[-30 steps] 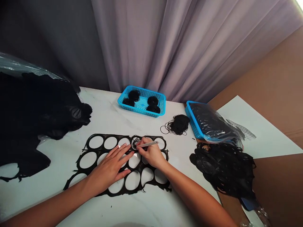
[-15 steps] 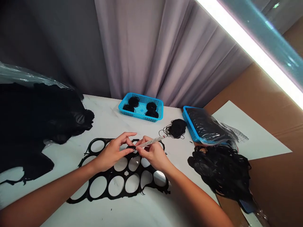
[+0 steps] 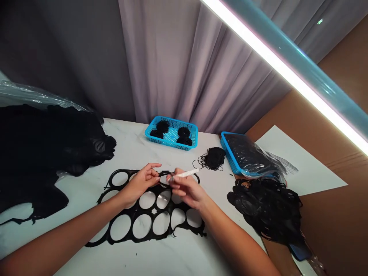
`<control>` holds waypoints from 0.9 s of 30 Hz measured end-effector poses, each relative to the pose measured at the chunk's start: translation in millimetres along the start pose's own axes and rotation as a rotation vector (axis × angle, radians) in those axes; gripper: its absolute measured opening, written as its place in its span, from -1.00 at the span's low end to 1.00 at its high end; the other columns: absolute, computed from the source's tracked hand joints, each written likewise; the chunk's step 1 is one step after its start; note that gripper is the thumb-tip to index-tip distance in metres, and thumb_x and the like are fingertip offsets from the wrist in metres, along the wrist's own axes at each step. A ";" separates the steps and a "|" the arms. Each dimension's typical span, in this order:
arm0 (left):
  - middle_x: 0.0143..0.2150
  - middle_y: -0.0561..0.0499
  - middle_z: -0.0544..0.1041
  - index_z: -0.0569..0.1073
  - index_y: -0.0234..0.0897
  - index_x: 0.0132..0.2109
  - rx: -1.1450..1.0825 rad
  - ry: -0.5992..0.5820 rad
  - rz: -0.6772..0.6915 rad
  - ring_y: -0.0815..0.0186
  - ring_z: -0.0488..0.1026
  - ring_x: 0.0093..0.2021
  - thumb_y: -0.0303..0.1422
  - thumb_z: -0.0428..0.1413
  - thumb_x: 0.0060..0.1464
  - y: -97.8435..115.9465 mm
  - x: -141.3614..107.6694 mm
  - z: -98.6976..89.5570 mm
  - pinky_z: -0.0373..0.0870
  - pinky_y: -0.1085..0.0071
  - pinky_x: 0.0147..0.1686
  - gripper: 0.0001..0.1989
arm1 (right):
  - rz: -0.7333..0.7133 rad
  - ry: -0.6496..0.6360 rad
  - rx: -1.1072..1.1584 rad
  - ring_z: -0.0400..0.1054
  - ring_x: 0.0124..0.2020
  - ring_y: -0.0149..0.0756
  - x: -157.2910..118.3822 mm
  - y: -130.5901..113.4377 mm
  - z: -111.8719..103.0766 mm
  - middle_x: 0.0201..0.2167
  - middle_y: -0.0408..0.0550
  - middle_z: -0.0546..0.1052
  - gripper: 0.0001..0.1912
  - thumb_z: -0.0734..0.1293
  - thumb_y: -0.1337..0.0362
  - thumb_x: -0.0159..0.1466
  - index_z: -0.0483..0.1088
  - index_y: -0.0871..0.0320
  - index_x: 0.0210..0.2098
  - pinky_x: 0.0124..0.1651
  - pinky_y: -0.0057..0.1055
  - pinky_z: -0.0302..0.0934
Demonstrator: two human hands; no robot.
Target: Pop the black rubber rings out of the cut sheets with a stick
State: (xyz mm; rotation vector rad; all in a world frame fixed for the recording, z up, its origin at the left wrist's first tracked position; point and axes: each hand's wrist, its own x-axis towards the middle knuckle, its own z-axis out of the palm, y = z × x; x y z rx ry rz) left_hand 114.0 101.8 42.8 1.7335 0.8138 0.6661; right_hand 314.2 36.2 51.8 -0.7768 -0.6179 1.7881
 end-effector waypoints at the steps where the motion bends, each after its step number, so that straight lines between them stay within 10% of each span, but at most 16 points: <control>1: -0.16 -0.03 0.46 0.35 -0.22 0.11 0.054 -0.002 0.019 0.19 0.51 -0.12 -0.37 0.05 0.17 -5.0 -4.1 0.0 0.45 0.15 -0.03 -0.65 | -0.055 0.076 -0.067 0.05 -0.55 -0.51 5.8 -3.0 -4.2 -0.34 -0.08 0.49 -0.59 0.53 0.25 0.08 0.16 0.12 -0.49 -0.63 -0.57 -0.24; 4: 0.11 -0.10 0.44 0.47 -0.17 0.01 0.226 -0.048 0.100 0.03 0.38 0.16 -0.38 0.14 0.14 -19.8 -24.2 2.4 0.25 -0.01 0.19 -0.73 | -0.165 0.222 -0.389 0.15 -0.51 -0.46 20.1 -4.3 -17.1 -0.39 -0.09 0.51 -0.63 0.49 0.23 0.12 0.18 0.12 -0.52 -0.53 -0.51 -0.04; 10: 0.39 -0.14 0.20 0.23 -0.19 0.32 0.919 -0.113 0.414 0.05 0.06 0.41 -0.26 0.04 0.32 -42.2 -54.3 13.2 0.12 0.02 0.31 -0.53 | -0.164 0.128 -0.958 0.34 -0.31 -0.28 19.0 22.7 -24.7 -0.34 -0.07 0.54 -0.75 0.37 0.22 0.21 0.24 0.11 -0.49 -0.24 -0.35 0.16; 27: 0.41 -0.17 0.15 0.28 -0.22 0.29 0.985 -0.124 0.414 -0.01 0.04 0.41 -0.24 0.05 0.31 -43.1 -53.2 14.3 0.09 -0.01 0.32 -0.54 | -0.476 -0.087 -1.638 0.27 -0.21 -0.14 9.3 31.7 -17.4 -0.26 0.05 0.48 -0.87 0.19 0.38 0.33 0.25 0.08 -0.35 -0.12 -0.23 0.17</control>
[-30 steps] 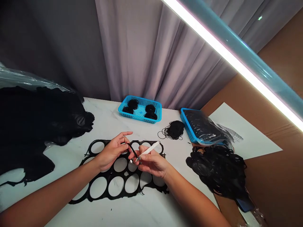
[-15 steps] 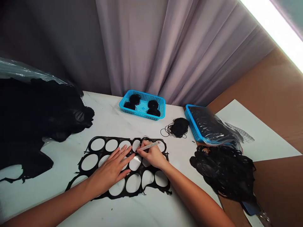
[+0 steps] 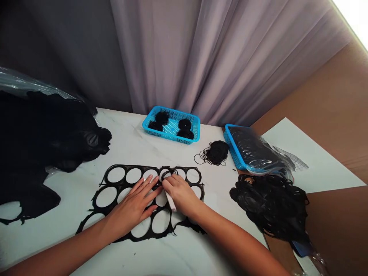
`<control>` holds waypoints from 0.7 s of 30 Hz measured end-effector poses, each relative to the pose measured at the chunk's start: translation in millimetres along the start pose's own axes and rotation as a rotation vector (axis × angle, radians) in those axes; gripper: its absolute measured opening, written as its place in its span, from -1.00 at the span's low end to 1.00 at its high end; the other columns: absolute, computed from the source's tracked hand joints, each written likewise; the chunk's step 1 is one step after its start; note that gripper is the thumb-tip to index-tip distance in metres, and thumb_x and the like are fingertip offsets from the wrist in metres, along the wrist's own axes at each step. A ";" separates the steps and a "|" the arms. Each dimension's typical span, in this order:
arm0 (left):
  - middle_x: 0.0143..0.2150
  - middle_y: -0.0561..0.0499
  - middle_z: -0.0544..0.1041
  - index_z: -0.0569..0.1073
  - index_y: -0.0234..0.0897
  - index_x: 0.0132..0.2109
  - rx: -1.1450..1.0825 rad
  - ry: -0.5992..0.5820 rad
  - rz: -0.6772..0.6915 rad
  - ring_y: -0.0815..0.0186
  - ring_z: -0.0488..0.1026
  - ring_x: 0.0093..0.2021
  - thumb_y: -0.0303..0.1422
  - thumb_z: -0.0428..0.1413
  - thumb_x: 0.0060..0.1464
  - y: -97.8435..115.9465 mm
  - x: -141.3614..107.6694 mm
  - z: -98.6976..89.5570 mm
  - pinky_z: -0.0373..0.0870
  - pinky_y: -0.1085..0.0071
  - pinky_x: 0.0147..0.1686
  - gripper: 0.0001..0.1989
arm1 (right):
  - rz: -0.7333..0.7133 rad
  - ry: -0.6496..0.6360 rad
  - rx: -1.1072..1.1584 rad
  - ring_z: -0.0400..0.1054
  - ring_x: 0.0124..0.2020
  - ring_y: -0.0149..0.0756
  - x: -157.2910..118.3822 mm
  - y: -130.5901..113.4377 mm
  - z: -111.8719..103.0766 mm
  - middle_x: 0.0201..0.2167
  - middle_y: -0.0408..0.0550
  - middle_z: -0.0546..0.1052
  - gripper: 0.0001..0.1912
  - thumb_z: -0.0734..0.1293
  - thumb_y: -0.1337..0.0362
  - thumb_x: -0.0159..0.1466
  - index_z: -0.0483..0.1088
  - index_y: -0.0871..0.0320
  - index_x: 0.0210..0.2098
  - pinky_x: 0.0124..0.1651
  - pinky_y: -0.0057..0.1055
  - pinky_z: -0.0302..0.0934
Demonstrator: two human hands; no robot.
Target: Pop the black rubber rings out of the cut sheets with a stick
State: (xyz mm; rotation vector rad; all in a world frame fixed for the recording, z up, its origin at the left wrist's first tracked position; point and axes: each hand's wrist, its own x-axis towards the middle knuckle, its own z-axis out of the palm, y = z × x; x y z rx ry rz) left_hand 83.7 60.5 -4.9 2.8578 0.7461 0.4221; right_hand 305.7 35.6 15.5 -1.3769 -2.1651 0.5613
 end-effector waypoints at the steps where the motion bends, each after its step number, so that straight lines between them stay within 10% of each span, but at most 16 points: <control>1: 0.40 -0.16 0.16 0.28 -0.21 0.29 -0.010 0.000 -0.003 -0.02 0.04 0.41 -0.25 0.06 0.30 -0.1 -0.1 0.5 0.10 -0.01 0.31 -0.54 | 0.004 0.028 -0.059 0.26 -0.23 -0.13 2.8 6.7 -6.0 -0.28 0.06 0.47 -0.88 0.19 0.39 0.31 0.24 0.08 -0.36 -0.14 -0.22 0.16; 8: 0.39 -0.17 0.18 0.26 -0.20 0.31 -0.057 0.026 0.004 -0.04 0.05 0.40 -0.28 0.08 0.29 -0.7 -1.1 -1.2 0.16 -0.05 0.29 -0.52 | 0.469 0.593 -0.116 0.19 -0.46 -0.22 33.0 69.5 -70.8 -0.55 -0.11 0.34 -0.79 0.23 0.26 0.23 0.13 0.05 -0.50 -0.34 -0.32 0.04; 16: 0.37 -0.22 0.23 0.28 -0.28 0.28 -0.008 0.101 -0.102 -0.02 0.16 0.36 -0.21 0.02 0.33 -8.2 -20.7 -20.3 0.22 -0.02 0.27 -0.54 | 0.510 0.152 0.822 0.24 -0.54 -0.39 52.5 18.0 -15.9 -0.45 -0.14 0.47 -0.64 0.42 0.06 0.09 0.18 0.07 -0.49 -0.53 -0.44 0.09; 21: 0.34 -0.23 0.27 0.29 -0.30 0.28 0.032 0.083 -0.084 0.01 0.20 0.34 -0.20 0.01 0.33 -13.8 -35.2 -17.7 0.25 0.02 0.25 -0.54 | 0.459 -0.028 0.946 0.34 -0.47 -0.38 50.9 -5.5 10.5 -0.36 -0.09 0.53 -0.66 0.39 0.01 0.17 0.25 0.10 -0.40 -0.43 -0.42 0.21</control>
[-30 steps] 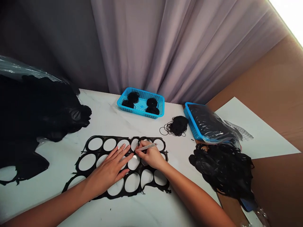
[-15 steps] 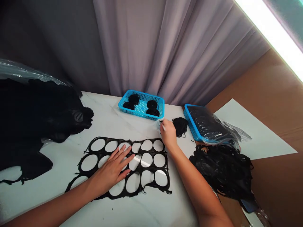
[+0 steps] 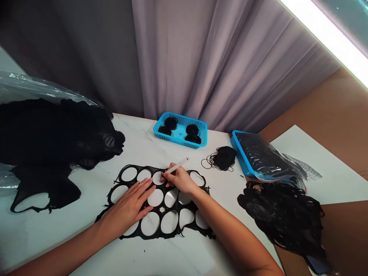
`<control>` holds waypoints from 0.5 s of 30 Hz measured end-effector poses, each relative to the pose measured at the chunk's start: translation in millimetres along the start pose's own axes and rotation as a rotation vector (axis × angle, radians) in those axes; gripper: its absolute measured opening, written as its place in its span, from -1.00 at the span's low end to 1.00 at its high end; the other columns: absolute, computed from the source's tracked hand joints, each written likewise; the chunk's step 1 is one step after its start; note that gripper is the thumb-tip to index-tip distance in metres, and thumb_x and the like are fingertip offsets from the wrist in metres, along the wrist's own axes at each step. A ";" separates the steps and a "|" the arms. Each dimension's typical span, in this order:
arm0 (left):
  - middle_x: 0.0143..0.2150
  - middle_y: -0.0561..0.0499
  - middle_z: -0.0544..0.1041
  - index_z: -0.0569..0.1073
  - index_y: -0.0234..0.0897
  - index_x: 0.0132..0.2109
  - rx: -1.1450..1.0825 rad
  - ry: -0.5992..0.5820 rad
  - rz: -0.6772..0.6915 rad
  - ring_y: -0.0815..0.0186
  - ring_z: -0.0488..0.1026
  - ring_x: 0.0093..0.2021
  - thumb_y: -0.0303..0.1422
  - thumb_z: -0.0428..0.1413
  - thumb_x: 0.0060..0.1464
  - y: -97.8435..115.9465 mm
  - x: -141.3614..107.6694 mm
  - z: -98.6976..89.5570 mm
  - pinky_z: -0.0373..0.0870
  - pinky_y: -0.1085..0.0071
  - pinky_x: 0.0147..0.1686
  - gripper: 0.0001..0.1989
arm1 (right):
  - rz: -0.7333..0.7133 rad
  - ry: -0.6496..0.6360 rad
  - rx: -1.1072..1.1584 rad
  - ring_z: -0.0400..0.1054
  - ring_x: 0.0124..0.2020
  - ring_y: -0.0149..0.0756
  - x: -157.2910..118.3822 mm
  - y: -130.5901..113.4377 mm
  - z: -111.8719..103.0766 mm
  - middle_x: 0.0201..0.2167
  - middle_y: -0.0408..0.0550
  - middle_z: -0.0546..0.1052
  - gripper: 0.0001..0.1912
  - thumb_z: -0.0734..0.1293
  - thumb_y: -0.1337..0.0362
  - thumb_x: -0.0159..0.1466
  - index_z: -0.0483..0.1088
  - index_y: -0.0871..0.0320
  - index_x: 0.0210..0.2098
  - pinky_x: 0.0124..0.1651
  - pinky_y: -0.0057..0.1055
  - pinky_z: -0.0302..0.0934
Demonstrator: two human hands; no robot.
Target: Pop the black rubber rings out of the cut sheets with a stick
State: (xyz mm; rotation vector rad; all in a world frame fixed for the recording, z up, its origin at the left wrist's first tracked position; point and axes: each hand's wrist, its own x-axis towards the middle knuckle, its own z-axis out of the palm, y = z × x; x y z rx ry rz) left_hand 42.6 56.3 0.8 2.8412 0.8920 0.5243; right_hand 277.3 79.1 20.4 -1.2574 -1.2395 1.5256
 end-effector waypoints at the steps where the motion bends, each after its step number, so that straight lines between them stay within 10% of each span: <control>1: 0.35 -0.22 0.26 0.29 -0.30 0.28 0.001 -0.001 0.000 0.01 0.19 0.35 -0.20 0.01 0.33 -0.3 -0.8 0.6 0.25 0.02 0.26 -0.54 | -0.024 -0.014 -0.044 0.36 -0.43 -0.36 -2.1 1.1 3.3 -0.34 -0.09 0.53 -0.69 0.38 0.03 0.19 0.26 0.10 -0.40 -0.38 -0.41 0.23; 15: 0.37 -0.19 0.23 0.27 -0.24 0.30 -0.021 0.025 -0.025 0.01 0.16 0.36 -0.23 0.02 0.33 1.8 -3.3 7.8 0.19 0.01 0.29 -0.55 | -0.178 0.030 -0.440 0.33 -0.33 -0.27 -12.7 7.1 18.3 -0.34 -0.10 0.51 -0.79 0.32 0.24 0.25 0.22 0.08 -0.46 -0.27 -0.36 0.15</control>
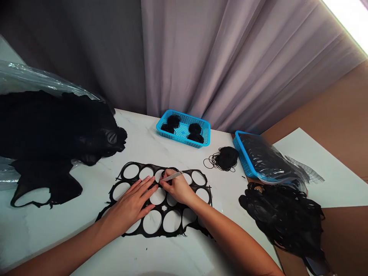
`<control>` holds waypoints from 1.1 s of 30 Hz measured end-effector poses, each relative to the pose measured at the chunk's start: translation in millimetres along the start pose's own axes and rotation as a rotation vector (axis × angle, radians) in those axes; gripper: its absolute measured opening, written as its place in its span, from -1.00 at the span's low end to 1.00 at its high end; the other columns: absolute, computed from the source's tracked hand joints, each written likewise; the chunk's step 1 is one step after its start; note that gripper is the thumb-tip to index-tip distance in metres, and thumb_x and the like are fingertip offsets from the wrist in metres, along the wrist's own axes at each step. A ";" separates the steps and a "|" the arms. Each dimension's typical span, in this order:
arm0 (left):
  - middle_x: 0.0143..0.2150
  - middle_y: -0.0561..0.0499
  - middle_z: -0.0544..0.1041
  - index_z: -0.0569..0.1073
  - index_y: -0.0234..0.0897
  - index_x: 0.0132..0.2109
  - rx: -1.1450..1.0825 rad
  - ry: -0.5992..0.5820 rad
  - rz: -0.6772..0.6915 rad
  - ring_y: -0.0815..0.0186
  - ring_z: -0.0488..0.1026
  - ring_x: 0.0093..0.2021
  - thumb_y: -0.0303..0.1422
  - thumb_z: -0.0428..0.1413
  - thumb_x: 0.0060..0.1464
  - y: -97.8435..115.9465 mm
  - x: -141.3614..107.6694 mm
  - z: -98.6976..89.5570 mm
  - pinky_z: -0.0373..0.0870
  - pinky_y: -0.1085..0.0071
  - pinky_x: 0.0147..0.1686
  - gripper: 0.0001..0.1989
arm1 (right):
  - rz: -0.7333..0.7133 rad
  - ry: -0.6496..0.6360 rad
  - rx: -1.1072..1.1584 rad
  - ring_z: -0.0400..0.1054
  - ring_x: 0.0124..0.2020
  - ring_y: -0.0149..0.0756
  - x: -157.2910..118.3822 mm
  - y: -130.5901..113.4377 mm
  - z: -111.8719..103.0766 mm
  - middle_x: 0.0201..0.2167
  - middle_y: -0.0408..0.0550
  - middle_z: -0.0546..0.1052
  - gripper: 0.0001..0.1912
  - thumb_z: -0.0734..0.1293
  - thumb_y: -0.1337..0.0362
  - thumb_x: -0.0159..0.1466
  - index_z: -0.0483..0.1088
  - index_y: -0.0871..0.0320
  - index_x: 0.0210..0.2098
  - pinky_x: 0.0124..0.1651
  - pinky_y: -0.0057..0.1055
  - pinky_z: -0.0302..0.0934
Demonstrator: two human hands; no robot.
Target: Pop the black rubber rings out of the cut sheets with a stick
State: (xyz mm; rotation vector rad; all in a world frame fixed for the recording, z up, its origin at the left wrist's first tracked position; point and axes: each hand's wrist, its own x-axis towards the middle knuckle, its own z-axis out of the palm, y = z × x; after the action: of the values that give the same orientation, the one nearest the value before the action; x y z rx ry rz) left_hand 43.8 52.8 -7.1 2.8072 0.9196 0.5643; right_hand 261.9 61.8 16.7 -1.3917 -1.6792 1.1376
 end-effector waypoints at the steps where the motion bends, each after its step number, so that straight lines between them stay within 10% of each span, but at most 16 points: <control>1: 0.37 -0.20 0.23 0.28 -0.25 0.29 0.009 -0.004 0.002 0.01 0.16 0.36 -0.24 0.02 0.33 0.1 -0.1 0.2 0.19 0.01 0.28 -0.55 | 0.000 0.003 0.003 0.33 -0.33 -0.27 -0.3 0.0 0.1 -0.34 -0.10 0.51 -0.80 0.32 0.24 0.25 0.22 0.08 -0.46 -0.27 -0.36 0.15; 10: 0.37 -0.16 0.23 0.28 -0.21 0.29 -0.006 0.013 -0.002 0.03 0.16 0.36 -0.23 0.00 0.34 0.8 -0.1 -0.3 0.18 0.03 0.29 -0.56 | -0.039 0.010 -0.066 0.34 -0.31 -0.26 -1.5 -2.9 0.0 -0.34 -0.09 0.49 -0.81 0.30 0.30 0.27 0.22 0.08 -0.44 -0.25 -0.34 0.18; 17: 0.38 -0.17 0.20 0.25 -0.23 0.32 -0.025 0.019 -0.015 0.03 0.15 0.37 -0.22 0.01 0.33 0.4 -1.4 0.7 0.16 0.04 0.30 -0.53 | -0.319 -0.024 -0.551 0.24 -0.25 -0.12 -7.5 -3.6 8.7 -0.30 0.06 0.43 -0.84 0.18 0.48 0.27 0.23 0.09 -0.36 -0.17 -0.22 0.18; 24: 0.39 -0.15 0.20 0.25 -0.24 0.32 0.006 -0.030 -0.002 0.03 0.11 0.38 -0.21 0.02 0.34 -3.2 1.0 -7.8 0.20 0.04 0.28 -0.52 | -0.028 0.551 -0.456 0.25 -0.42 -0.20 26.2 3.2 -68.3 -0.47 -0.06 0.40 -0.84 0.20 0.30 0.29 0.19 0.06 -0.44 -0.31 -0.29 0.14; 33: 0.22 -0.20 0.41 0.42 -0.26 0.15 -0.027 -0.037 -0.022 0.01 0.33 0.25 -0.30 0.06 0.30 8.4 -12.2 -30.3 0.30 0.01 0.21 -0.67 | 0.123 -0.066 0.458 0.37 -0.46 -0.34 5.1 -14.1 -21.0 -0.35 -0.09 0.53 -0.65 0.44 0.07 0.13 0.20 0.09 -0.45 -0.49 -0.42 0.23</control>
State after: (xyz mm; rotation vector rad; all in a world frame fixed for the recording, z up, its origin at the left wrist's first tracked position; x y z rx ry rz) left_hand 27.5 39.1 19.0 2.7700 0.9278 0.5159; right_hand 274.1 70.3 37.7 -1.1825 -1.2779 1.5370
